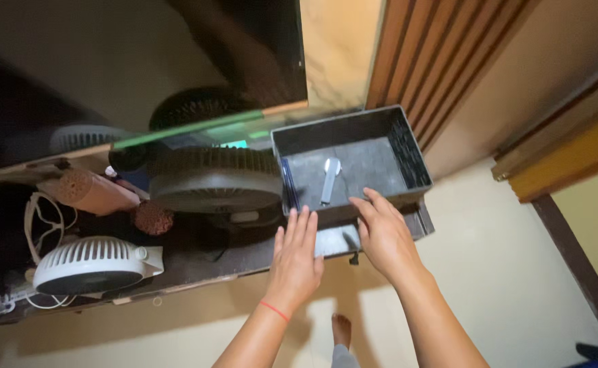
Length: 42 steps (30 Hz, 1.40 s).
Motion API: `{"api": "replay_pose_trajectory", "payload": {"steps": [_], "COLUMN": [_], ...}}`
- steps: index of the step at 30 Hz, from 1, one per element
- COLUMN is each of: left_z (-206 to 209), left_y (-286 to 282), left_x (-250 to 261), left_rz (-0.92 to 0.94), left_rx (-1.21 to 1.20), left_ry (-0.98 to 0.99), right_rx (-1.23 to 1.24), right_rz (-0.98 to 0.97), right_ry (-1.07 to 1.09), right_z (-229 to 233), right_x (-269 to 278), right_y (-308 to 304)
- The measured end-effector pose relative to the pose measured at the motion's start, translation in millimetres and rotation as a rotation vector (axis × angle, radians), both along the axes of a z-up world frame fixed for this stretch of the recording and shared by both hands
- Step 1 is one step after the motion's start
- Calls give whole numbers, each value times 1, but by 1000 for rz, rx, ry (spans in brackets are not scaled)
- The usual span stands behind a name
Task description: The person takes items one at a time from a tray on a dresser, including scissors, binder clips, a wallet, an orange tube, a small bottle, keys, a watch and a pen, and places them into a backpack on a table. They then zip the backpack closed.
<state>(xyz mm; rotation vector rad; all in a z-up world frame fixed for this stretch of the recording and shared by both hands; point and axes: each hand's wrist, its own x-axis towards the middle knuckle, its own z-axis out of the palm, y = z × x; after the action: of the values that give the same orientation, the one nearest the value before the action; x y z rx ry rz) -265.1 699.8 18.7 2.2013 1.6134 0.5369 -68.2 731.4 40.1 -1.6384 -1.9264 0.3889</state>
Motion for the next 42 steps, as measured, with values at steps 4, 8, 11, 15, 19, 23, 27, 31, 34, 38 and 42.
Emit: {"api": "replay_pose_trajectory", "payload": {"steps": [4,8,11,15,19,23,27,31,34,38,42], "left_z": [-8,-11,-7,3,7,4,0,3,10,21,36], "left_y": [0,-1,0,5,6,11,11,8,8,8,15], "left_x": [0,-2,-1,1,1,1,1,-1,-1,2,16], "left_rz": [-13,-11,-19,-18,-20,-2,18,10,22,39,127], "left_rx": [-13,92,140,0,-92,-97,-98,-95,-60,-60,-106], "left_ry": [134,200,177,101,75,115,76,19,-5,-39,-92], "right_rx": [47,-135,-297,-385,-352,-258,-430,-470,-501,-420,-358], "right_rz": [23,19,12,37,115,342,362,245,242,244,176], "right_ry": [5,10,-56,-157,-203,-459,-579,-416,-283,-180,-81], "right_z": [-22,-44,-65,-98,-130,-146,-153,-154,-143,-107,-43], "right_x": [4,5,3,2,3,-9,-10,1,10,25,38], "right_y": [55,102,134,172,198,215,216,213,210,203,177]}}
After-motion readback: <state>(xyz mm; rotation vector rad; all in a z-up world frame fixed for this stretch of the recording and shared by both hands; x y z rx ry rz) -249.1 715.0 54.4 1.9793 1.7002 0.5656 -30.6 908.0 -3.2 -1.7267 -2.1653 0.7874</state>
